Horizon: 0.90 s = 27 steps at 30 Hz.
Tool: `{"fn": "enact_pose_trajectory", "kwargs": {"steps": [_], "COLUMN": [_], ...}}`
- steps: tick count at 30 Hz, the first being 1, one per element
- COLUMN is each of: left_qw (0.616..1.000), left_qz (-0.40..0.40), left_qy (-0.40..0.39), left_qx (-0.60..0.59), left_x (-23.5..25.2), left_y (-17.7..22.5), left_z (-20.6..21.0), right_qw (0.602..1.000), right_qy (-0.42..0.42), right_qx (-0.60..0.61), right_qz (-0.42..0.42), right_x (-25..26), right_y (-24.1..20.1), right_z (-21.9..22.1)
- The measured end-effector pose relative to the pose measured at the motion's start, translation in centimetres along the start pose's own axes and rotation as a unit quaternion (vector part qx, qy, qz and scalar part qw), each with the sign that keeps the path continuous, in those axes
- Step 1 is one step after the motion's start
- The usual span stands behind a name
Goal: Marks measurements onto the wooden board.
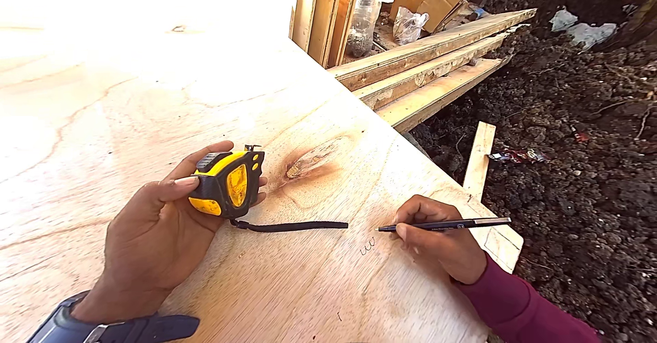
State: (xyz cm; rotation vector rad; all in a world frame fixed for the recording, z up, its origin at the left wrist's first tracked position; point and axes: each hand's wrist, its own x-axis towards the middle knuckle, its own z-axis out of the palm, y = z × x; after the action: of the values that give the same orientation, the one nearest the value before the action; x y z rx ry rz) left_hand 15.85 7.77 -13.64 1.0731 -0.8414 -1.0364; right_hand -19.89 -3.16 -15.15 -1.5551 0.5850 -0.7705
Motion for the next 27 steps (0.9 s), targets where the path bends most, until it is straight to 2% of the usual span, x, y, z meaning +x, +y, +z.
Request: {"fn": "enact_pose_trajectory", "kwargs": {"steps": [5,8,11,16,27], "left_qw": [0.998,0.987,0.971,0.964,0.96], "left_qz": [-0.013,-0.068,-0.118,-0.117,-0.124], "left_qy": [-0.038,-0.051,-0.107,-0.216,-0.218], "left_qx": [-0.04,-0.137,-0.181,-0.1,-0.128], "left_x": [-0.3,-0.9,-1.1,-1.0,-0.7], "left_y": [0.1,0.0,-0.5,-1.1,0.3], "left_z": [0.0,1.2,2.4,2.6,2.9], "right_qw": [0.994,0.985,0.979,0.988,0.974], "right_qy": [0.042,0.08,0.083,0.084,0.203], "right_qx": [0.105,0.15,0.185,0.131,0.028], "right_qz": [0.004,0.012,0.005,0.007,-0.095], "right_x": [0.2,0.2,-0.1,-1.4,-2.5], "right_y": [0.0,-0.4,-0.5,-1.8,-6.1], "right_z": [-0.4,-0.3,-0.8,-1.6,-3.4]}}
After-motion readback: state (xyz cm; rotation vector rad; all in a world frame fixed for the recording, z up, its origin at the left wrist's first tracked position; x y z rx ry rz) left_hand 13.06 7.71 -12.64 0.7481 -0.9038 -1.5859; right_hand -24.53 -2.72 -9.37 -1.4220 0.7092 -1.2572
